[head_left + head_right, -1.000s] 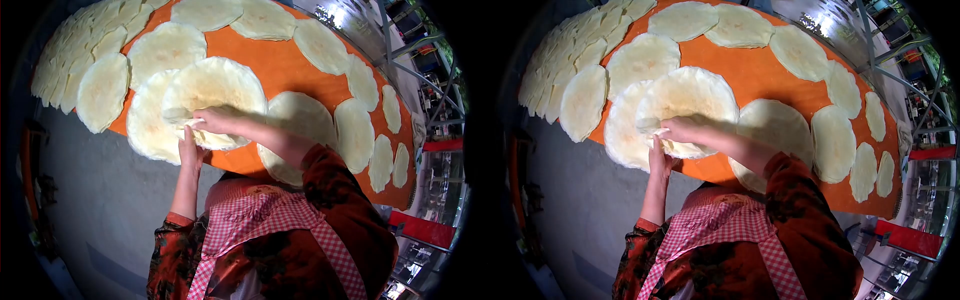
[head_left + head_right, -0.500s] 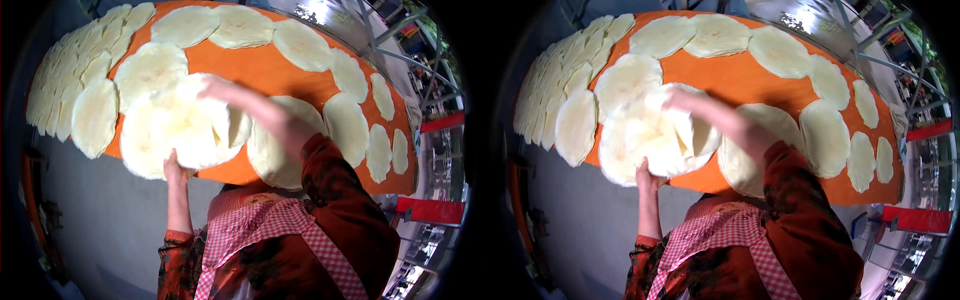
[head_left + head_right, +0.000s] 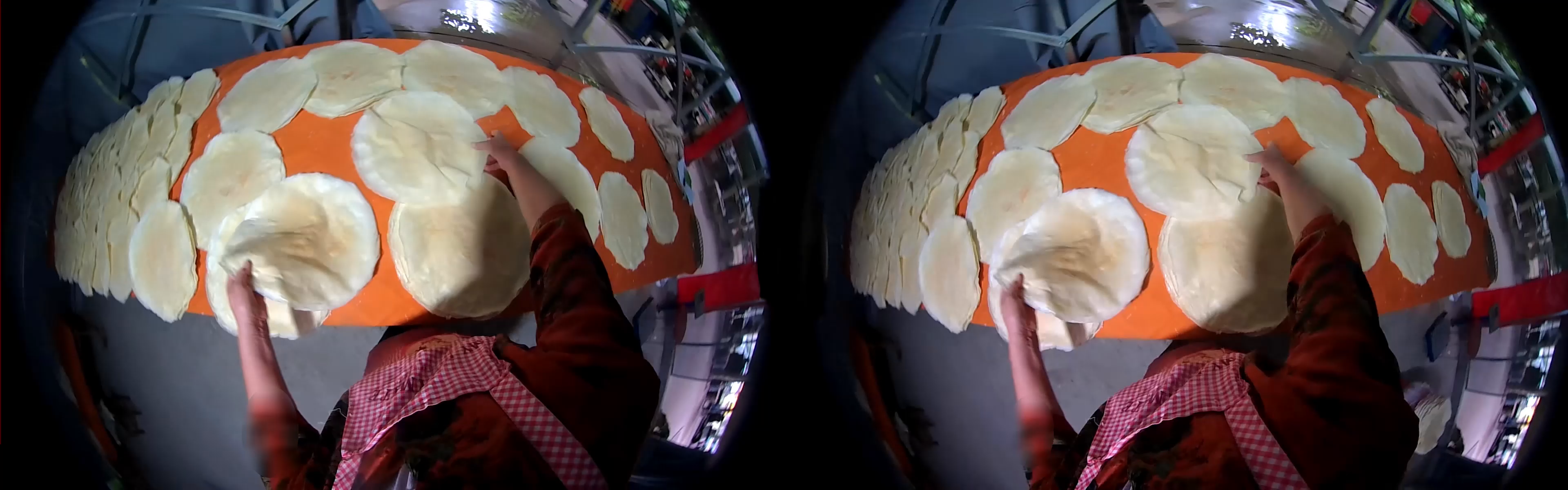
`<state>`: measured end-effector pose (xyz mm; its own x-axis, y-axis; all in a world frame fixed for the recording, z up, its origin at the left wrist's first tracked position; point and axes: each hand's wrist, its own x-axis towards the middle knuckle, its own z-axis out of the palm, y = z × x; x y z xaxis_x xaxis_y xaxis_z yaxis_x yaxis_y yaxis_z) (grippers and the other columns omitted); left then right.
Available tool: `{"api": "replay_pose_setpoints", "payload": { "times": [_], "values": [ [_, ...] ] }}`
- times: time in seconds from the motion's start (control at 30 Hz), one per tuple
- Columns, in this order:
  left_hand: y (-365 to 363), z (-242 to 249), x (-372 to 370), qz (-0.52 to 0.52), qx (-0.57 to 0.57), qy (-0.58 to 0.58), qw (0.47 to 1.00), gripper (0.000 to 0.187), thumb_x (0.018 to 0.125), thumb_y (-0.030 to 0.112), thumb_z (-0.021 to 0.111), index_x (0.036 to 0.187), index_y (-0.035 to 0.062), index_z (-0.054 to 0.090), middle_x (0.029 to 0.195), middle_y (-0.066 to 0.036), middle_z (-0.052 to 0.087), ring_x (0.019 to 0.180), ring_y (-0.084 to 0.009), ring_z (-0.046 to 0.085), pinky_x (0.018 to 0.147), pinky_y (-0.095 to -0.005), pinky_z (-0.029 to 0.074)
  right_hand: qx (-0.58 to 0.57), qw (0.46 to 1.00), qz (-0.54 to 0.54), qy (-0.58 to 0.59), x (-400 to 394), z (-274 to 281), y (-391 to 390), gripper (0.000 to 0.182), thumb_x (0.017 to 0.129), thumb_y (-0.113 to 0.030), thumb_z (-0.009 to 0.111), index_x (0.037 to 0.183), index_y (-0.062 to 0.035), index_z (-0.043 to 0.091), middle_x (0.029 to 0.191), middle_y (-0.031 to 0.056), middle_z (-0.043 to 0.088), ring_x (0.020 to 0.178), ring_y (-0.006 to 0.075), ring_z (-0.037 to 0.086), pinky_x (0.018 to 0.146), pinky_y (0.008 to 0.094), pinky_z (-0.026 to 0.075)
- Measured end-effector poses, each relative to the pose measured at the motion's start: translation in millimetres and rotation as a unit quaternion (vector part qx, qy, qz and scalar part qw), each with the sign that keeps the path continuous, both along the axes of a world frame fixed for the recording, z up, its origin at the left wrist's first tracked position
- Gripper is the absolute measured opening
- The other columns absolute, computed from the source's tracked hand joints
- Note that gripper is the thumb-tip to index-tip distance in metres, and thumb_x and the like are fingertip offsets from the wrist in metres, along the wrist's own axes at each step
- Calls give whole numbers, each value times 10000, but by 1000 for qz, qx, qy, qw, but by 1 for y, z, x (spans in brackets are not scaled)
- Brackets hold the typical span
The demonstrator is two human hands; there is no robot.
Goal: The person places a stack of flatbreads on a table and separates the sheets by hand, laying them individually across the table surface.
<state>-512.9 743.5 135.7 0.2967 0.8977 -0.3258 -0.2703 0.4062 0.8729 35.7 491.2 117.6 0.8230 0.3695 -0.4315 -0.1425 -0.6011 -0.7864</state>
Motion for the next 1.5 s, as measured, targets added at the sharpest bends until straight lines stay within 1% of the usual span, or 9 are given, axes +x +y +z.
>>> {"api": "replay_pose_setpoints", "payload": {
  "times": [0.3, 0.43, 0.53, 0.63, 0.97, 1.2, 1.3, 1.43, 1.5],
  "values": [
    [72, 184, 143, -258, 388, 241, 851, 314, 859, 72, 542, 1158, -22, 565, 909, -67, 650, 796, -159, 605, 740, -280, 481, 171, 972, -25, -162, -49, -44, -66, 550, 709, -159, 767, 1147, -31, 459, 914, 96, 598, 725, 185, 583, 531, 312, 481],
    [38, 108, 208, -299, 658, 318, 614, 411, 853, 65, 524, 1249, -42, 500, 1061, -268, 621, 977, -351, 623, 858, -377, 478, 190, 979, -7, -77, -129, -30, -141, 701, 742, -188, 754, 1320, -25, 391, 1056, 142, 591, 888, 195, 593, 667, 337, 519],
    [-32, 30, 220, -478, 583, 443, 485, 420, 866, 188, 547, 1237, -2, 500, 1193, -263, 542, 1053, -426, 551, 911, -435, 458, 163, 984, -16, -73, -192, -54, -213, 640, 789, -141, 719, 1330, -34, 395, 1108, 132, 572, 1007, 202, 576, 793, 335, 510],
    [-87, -8, 205, -489, 561, 398, 537, 315, 820, 204, 643, 1063, 20, 564, 1040, -205, 607, 923, -383, 602, 803, -441, 484, 111, 979, -8, -168, -258, -60, -278, 499, 829, -120, 680, 1269, -24, 464, 1045, 109, 605, 937, 187, 615, 783, 315, 514],
    [-157, -43, 401, -395, 587, 247, 662, 155, 834, 161, 650, 874, 16, 612, 862, -174, 633, 756, -335, 617, 671, -411, 490, 89, 916, -328, 213, -363, -89, -468, 273, 865, -196, 619, 1091, -49, 574, 909, 74, 651, 770, 179, 652, 630, 318, 523],
    [-185, -98, 527, -339, 497, 581, 548, 615, 825, 513, 561, 1141, -14, 575, 1201, -221, 578, 1118, -342, 568, 942, -408, 463, 128, 823, -486, 265, -413, -147, -670, 146, 885, -232, 555, 932, -99, 592, 806, 63, 650, 667, 183, 648, 557, 303, 499],
    [-211, -100, 540, -355, 598, 640, 328, 580, 858, 579, 428, 1193, 133, 588, 1270, -166, 548, 1170, -327, 530, 955, -473, 439, 107, 696, -626, 335, -442, -179, -754, 116, 875, -186, 502, 803, -123, 567, 720, 27, 609, 588, 169, 608, 496, 295, 460],
    [-171, -134, 556, -238, 572, 554, 557, 354, 893, 278, 413, 962, 0, 622, 924, -278, 630, 914, -431, 607, 802, -522, 467, 51, 679, -623, 383, -425, -147, -789, 118, 850, -122, 533, 733, -134, 516, 672, 11, 564, 568, 154, 576, 479, 273, 436],
    [-174, -126, 580, -255, 606, 556, 509, 280, 863, 236, 445, 910, 18, 614, 945, -246, 616, 898, -407, 603, 783, -509, 480, 63, 737, -563, 369, -394, -149, -811, 101, 848, -114, 553, 756, -128, 513, 686, 28, 567, 572, 152, 577, 490, 272, 439]
  ]
}}
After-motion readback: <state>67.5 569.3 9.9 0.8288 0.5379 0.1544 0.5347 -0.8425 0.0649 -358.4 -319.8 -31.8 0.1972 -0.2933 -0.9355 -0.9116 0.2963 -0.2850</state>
